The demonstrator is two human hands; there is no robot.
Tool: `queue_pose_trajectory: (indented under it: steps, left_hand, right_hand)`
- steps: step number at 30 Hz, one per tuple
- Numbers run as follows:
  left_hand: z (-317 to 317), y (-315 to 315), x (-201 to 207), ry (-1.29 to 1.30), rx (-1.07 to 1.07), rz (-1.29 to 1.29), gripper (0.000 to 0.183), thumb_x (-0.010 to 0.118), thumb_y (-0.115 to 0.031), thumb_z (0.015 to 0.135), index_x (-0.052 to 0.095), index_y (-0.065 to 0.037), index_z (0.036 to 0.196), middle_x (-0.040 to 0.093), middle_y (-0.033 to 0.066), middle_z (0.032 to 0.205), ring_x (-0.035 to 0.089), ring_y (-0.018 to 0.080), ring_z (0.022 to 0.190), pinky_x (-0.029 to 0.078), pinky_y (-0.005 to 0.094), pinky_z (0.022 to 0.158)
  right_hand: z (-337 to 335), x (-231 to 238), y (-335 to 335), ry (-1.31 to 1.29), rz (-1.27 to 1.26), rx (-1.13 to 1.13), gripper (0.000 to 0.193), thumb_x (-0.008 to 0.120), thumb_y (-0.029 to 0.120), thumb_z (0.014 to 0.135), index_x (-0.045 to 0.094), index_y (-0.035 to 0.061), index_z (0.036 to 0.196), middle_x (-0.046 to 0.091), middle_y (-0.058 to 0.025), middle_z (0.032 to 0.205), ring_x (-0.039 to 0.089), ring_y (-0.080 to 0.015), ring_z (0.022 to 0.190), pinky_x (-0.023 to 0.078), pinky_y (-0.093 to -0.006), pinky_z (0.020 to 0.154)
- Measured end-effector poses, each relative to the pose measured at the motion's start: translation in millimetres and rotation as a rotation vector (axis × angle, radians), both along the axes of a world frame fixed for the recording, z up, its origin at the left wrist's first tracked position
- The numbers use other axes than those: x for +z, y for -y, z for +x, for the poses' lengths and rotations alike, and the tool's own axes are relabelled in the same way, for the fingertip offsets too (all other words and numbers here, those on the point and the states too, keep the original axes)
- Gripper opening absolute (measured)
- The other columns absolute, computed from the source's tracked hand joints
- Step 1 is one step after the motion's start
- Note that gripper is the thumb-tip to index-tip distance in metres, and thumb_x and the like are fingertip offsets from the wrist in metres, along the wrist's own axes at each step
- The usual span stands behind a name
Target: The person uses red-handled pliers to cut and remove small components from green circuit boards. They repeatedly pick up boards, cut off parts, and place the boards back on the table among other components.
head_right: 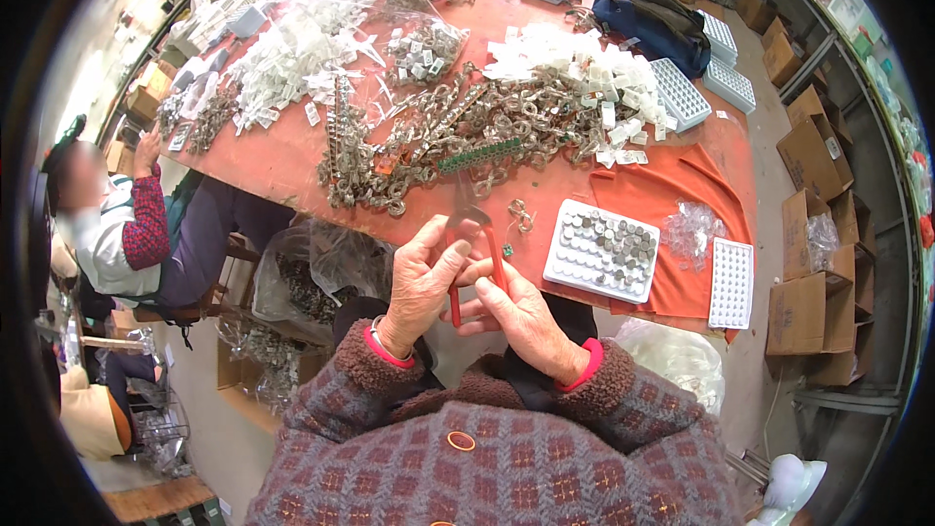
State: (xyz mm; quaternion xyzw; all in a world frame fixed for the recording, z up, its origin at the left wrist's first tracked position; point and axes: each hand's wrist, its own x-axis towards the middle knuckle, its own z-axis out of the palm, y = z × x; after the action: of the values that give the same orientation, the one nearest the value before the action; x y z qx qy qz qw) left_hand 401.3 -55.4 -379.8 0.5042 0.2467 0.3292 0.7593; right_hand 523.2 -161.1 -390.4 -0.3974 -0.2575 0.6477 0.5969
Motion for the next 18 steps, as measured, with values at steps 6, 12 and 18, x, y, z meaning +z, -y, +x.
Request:
queue_pose_trajectory:
  steps: [6, 12, 18]
  left_hand:
    - [4.5, -56.7, 3.9, -0.256, 0.099, 0.750, 0.023, 0.055, -0.009, 0.095, 0.064, 0.001, 0.114, 0.066, 0.0081, 0.104, 0.061, 0.0165, 0.081, 0.048, 0.0273, 0.071]
    - [55.3, -100.5, -5.0, -0.694, 0.121, 1.386, 0.041, 0.064, -0.006, 0.083, 0.057, -0.002, 0.123, 0.061, 0.0156, 0.118, 0.065, 0.0352, 0.095, 0.054, 0.0401, 0.080]
    - [67.6, -124.2, 6.7, -0.838, 0.061, 1.438, 0.027, 0.070, -0.012, 0.078, 0.065, -0.004, 0.104, 0.065, 0.0132, 0.104, 0.066, 0.0322, 0.085, 0.054, 0.0387, 0.072]
  right_hand:
    - [16.2, -0.4, 1.3, 0.294, 0.028, 0.016, 0.030, 0.039, 0.026, 0.106, 0.054, 0.0033, 0.119, 0.059, -0.0117, 0.123, 0.062, -0.0139, 0.093, 0.053, -0.0299, 0.079]
    - [4.6, -1.4, 7.8, 0.496, 0.101, -0.055, 0.026, 0.043, 0.019, 0.105, 0.058, 0.0004, 0.117, 0.061, -0.0061, 0.115, 0.057, -0.0117, 0.097, 0.046, -0.0280, 0.088]
    - [3.3, 1.9, 4.4, 0.503, 0.035, -0.047, 0.027, 0.045, 0.022, 0.104, 0.058, 0.0024, 0.118, 0.060, -0.0043, 0.103, 0.057, -0.0113, 0.088, 0.047, -0.0279, 0.083]
